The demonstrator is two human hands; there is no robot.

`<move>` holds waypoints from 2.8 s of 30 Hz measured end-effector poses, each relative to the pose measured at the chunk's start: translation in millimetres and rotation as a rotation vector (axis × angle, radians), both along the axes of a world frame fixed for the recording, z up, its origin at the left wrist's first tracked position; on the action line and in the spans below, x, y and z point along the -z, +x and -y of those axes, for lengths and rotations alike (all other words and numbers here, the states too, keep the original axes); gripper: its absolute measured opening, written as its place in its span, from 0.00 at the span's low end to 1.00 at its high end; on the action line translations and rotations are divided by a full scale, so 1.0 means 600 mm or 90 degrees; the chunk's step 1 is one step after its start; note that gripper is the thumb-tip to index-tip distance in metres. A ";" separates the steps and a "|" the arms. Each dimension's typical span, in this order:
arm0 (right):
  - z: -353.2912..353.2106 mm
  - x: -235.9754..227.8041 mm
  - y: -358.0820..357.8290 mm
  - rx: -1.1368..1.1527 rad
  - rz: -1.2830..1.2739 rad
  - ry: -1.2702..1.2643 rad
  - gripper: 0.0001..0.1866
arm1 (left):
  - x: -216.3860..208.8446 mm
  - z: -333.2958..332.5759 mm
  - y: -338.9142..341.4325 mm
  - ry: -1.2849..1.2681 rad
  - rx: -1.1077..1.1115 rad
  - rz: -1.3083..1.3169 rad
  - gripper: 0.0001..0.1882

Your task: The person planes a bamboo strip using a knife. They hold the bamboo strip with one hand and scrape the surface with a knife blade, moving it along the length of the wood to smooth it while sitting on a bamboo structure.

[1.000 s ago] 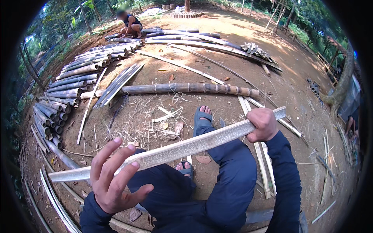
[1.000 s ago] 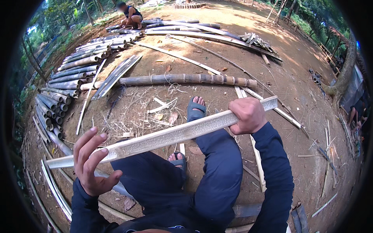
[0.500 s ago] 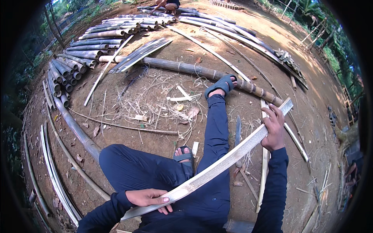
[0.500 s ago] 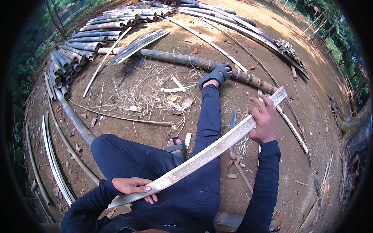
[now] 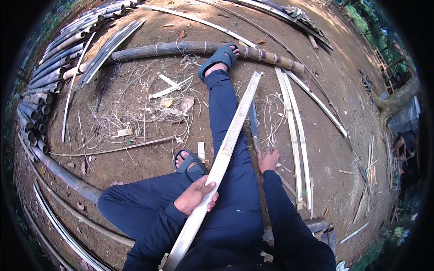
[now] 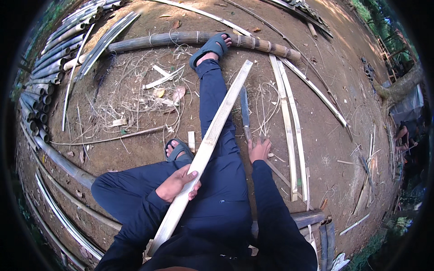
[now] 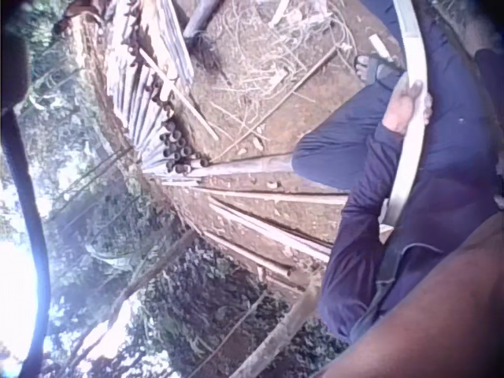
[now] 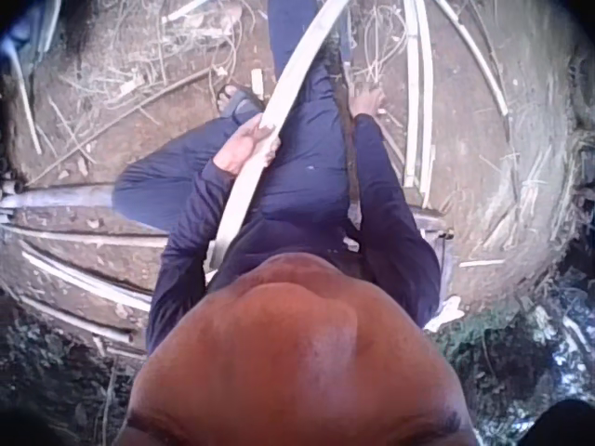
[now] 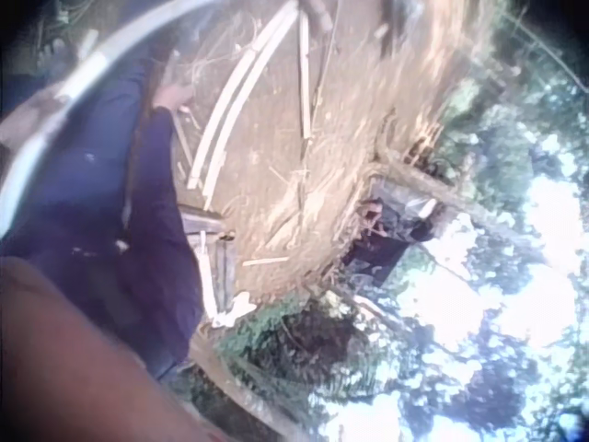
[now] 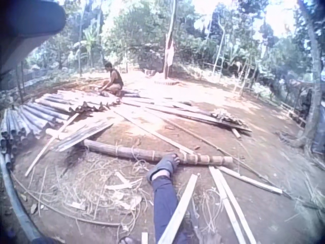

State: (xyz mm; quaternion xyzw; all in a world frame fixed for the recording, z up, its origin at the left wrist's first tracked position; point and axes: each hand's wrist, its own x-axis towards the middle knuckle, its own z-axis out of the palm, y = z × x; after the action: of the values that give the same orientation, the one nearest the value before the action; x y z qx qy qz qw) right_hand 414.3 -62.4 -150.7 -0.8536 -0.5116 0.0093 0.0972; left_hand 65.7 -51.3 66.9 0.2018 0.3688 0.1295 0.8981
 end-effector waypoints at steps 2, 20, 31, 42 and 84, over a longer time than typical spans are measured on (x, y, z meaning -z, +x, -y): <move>-0.002 -0.022 -0.046 -0.026 0.051 0.015 0.32 | 0.021 -0.012 0.013 0.008 -0.007 -0.019 0.10; -0.055 -0.167 -0.015 0.103 -0.150 -0.082 0.23 | 0.013 0.085 -0.038 0.199 0.079 -0.334 0.22; 0.220 -0.272 -0.131 0.070 -0.456 0.249 0.11 | -0.001 0.025 0.008 0.009 0.100 0.049 0.14; 0.263 -0.429 -0.236 -0.240 -0.425 0.126 0.22 | -0.071 0.008 0.008 -0.049 0.040 0.119 0.17; -0.050 -0.540 -0.473 -0.406 -0.519 0.465 0.16 | -0.296 -0.095 -0.155 0.890 -1.051 0.047 0.19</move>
State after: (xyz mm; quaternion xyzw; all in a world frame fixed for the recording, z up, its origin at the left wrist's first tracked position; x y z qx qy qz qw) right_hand 130.7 -32.3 173.3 -0.4991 -0.6329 0.1867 0.5617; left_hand -27.2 5.8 244.2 0.3545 0.2078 0.8821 0.2302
